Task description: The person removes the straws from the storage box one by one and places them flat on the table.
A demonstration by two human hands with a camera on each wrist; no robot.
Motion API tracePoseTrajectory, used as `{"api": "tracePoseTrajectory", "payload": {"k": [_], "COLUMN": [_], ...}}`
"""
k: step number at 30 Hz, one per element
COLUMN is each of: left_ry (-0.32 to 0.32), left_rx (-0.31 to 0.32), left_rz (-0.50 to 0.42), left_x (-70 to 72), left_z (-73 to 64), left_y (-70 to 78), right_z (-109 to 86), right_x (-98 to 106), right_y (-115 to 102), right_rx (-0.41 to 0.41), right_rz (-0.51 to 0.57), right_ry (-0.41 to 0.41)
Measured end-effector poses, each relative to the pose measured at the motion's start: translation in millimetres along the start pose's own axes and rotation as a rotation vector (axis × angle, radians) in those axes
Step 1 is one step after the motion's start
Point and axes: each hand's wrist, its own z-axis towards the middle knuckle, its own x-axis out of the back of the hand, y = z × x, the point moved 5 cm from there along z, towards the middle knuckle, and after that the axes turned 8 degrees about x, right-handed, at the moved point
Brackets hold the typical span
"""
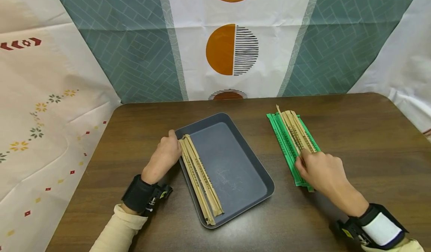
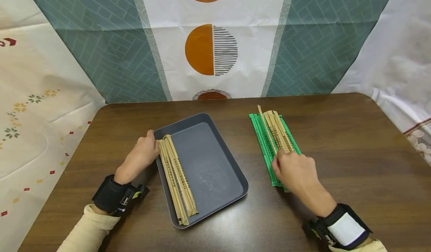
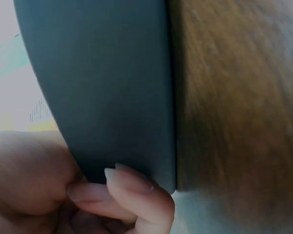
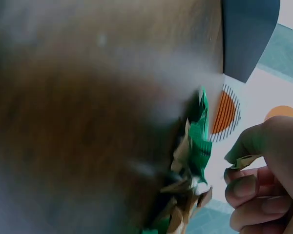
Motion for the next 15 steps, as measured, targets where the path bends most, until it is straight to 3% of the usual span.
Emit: {"api": "tracePoseTrajectory", "payload": {"k": [3,8,11,15], "left_ry": [-0.073,-0.250,-0.290,-0.266], "left_rx": [0.081,0.290,0.328,0.301], "left_rz": [-0.094,-0.240,-0.256,-0.228], "left_x": [-4.1,-13.8,-15.6,-14.2], "left_z": [2.2,7.3,7.9,7.4], "left_y": [-3.0,-10.5,-11.6,-10.5], "right_z": [0.7,1.3,0.6,0.0], "right_x": [-1,-2,-5,-7], "right_y": [2,2,2,2], "right_rx": [0.006,-0.008,-0.029,-0.038], "right_rz": [-0.004,0.009,0.013,0.003], "right_ry": [0.013,-0.043,-0.124,-0.180]}}
